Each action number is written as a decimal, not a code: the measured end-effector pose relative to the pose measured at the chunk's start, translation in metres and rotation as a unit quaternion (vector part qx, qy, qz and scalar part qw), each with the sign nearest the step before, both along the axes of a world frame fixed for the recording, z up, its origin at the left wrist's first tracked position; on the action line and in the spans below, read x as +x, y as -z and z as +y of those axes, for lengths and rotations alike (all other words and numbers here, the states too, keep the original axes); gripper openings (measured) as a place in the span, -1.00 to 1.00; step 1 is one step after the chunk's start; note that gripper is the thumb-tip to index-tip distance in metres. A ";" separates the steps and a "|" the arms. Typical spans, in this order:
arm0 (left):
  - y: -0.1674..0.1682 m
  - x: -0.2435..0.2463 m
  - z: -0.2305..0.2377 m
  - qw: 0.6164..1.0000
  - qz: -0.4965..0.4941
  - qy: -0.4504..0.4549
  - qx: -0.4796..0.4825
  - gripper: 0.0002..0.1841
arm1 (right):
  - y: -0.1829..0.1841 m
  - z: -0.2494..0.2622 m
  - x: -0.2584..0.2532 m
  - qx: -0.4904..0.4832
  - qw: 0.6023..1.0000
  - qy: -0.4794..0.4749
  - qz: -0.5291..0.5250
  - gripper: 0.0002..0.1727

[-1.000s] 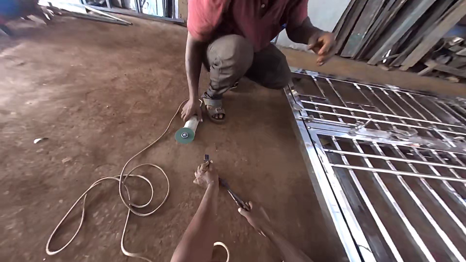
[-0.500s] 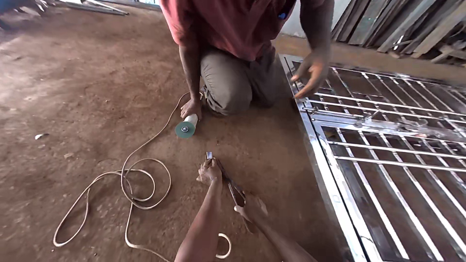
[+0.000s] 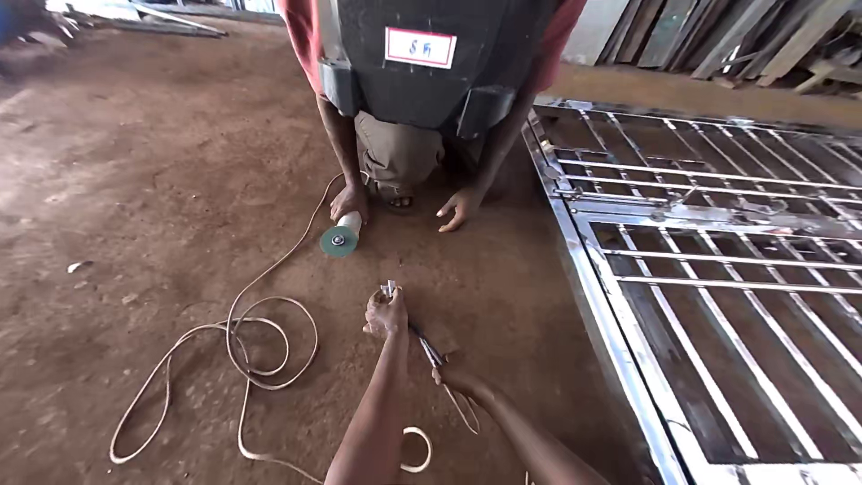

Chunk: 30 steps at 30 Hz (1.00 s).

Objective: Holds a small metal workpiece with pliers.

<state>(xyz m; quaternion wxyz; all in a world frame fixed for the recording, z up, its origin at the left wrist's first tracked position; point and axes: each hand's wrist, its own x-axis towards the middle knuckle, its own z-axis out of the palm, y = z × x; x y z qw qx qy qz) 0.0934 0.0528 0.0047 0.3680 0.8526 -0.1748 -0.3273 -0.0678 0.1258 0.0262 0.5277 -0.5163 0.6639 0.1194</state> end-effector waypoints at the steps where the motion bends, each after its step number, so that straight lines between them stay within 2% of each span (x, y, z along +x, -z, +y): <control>1: -0.003 0.004 -0.001 1.000 0.004 0.011 0.005 -0.52 | 0.002 0.001 -0.003 0.008 0.999 0.020 -0.030 -0.72; 4: -0.019 0.022 -0.004 0.994 0.013 0.091 0.055 -0.58 | 0.002 0.009 -0.009 0.025 0.991 0.070 -0.110 -0.62; 7: -0.030 0.036 -0.009 0.985 -0.040 0.149 0.070 -0.68 | 0.002 0.015 -0.008 0.026 0.983 0.096 -0.152 -0.55; 11: -0.048 0.038 -0.016 0.967 -0.121 0.219 0.046 -0.69 | 0.002 0.020 -0.003 0.034 0.967 0.139 -0.211 -0.61; 13: -0.056 0.034 -0.025 0.933 -0.168 0.312 0.071 -0.65 | 0.004 0.023 -0.001 0.037 0.959 0.158 -0.231 -0.62; 16: -0.069 0.019 -0.043 0.856 -0.219 0.439 0.163 -0.50 | 0.008 0.025 -0.001 0.046 0.954 0.173 -0.241 -0.61; 18: -0.068 0.007 -0.050 0.817 -0.255 0.479 0.196 -0.46 | 0.010 0.025 -0.001 0.053 0.954 0.173 -0.241 -0.59; 20: -0.063 -0.001 -0.052 0.798 -0.272 0.495 0.211 -0.49 | 0.012 0.025 -0.001 0.057 0.953 0.176 -0.241 -0.58; 22: -0.059 -0.004 -0.050 0.796 -0.267 0.500 0.212 -0.56 | 0.010 0.026 -0.001 0.058 0.952 0.182 -0.240 -0.58; 26: -0.052 -0.003 -0.050 0.820 -0.239 0.479 0.202 -0.59 | 0.011 0.031 0.000 0.068 0.936 0.218 -0.270 -0.56; 30: -0.078 0.007 -0.057 0.880 -0.152 0.406 0.193 -0.59 | 0.018 0.037 -0.004 0.105 0.892 0.264 -0.353 -0.50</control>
